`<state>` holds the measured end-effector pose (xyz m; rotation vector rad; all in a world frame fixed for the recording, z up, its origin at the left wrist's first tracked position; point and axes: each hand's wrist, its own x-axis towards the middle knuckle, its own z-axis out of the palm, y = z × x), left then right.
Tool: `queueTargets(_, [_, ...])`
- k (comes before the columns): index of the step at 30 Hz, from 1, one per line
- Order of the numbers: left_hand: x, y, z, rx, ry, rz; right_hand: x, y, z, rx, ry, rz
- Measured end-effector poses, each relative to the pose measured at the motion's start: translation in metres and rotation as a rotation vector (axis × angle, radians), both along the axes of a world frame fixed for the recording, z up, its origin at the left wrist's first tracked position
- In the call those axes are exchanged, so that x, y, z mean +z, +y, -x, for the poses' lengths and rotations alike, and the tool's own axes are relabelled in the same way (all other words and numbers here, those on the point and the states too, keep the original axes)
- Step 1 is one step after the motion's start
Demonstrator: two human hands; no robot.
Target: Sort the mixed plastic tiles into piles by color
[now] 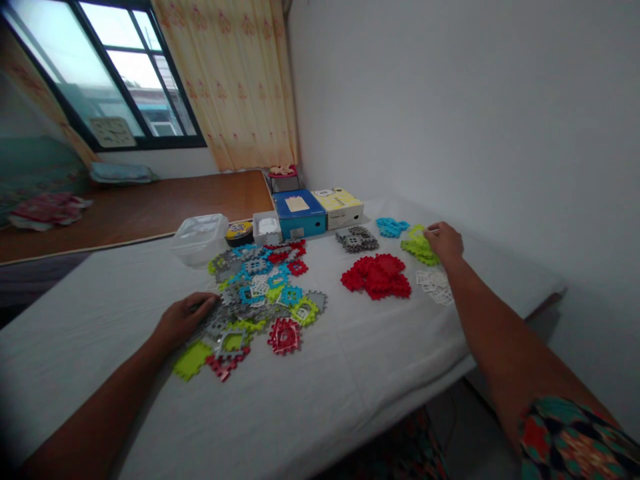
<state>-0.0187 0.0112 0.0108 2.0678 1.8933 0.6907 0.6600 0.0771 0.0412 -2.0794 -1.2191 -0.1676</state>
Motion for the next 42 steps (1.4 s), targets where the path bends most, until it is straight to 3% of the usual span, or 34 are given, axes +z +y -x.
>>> queueTargets(2, [-0.002, 0.001, 0.001, 0.016, 0.008, -0.004, -0.006, -0.005, -0.016, -0.050, -0.031, 0.084])
queueTargets(4, [-0.003, 0.001, 0.002, 0.021, 0.013, -0.006, -0.007, -0.008, -0.015, -0.071, -0.056, 0.109])
queueTargets(7, [-0.003, 0.000, 0.001, 0.013, 0.011, -0.005, 0.002, -0.009, 0.020, -0.025, -0.130, 0.021])
queueTargets(9, [-0.002, -0.001, -0.001, 0.008, 0.000, -0.008, 0.013, -0.009, 0.064, 0.173, -0.171, -0.021])
queueTargets(12, [0.001, -0.004, -0.004, 0.011, -0.010, -0.016, 0.024, -0.018, 0.150, 0.648, -0.154, 0.005])
queueTargets(15, [0.004, -0.007, -0.007, 0.013, -0.017, -0.009, 0.021, -0.037, 0.234, 1.064, -0.100, 0.092])
queueTargets(17, [0.004, -0.007, -0.007, 0.011, -0.027, -0.007, 0.010, -0.049, 0.276, 1.234, -0.092, 0.159])
queueTargets(20, [0.003, -0.008, -0.006, 0.010, -0.049, -0.005, -0.010, -0.058, 0.313, 1.295, -0.156, 0.188])
queueTargets(25, [0.001, -0.007, -0.006, 0.010, -0.058, 0.007, -0.029, -0.058, 0.320, 1.241, -0.130, 0.138])
queueTargets(36, [0.001, -0.007, -0.005, 0.005, -0.054, -0.012, -0.017, -0.065, 0.305, 1.309, 0.280, 0.073])
queueTargets(42, [0.002, -0.007, -0.005, 0.014, -0.037, 0.011, -0.025, -0.057, 0.296, 1.177, 0.274, 0.126])
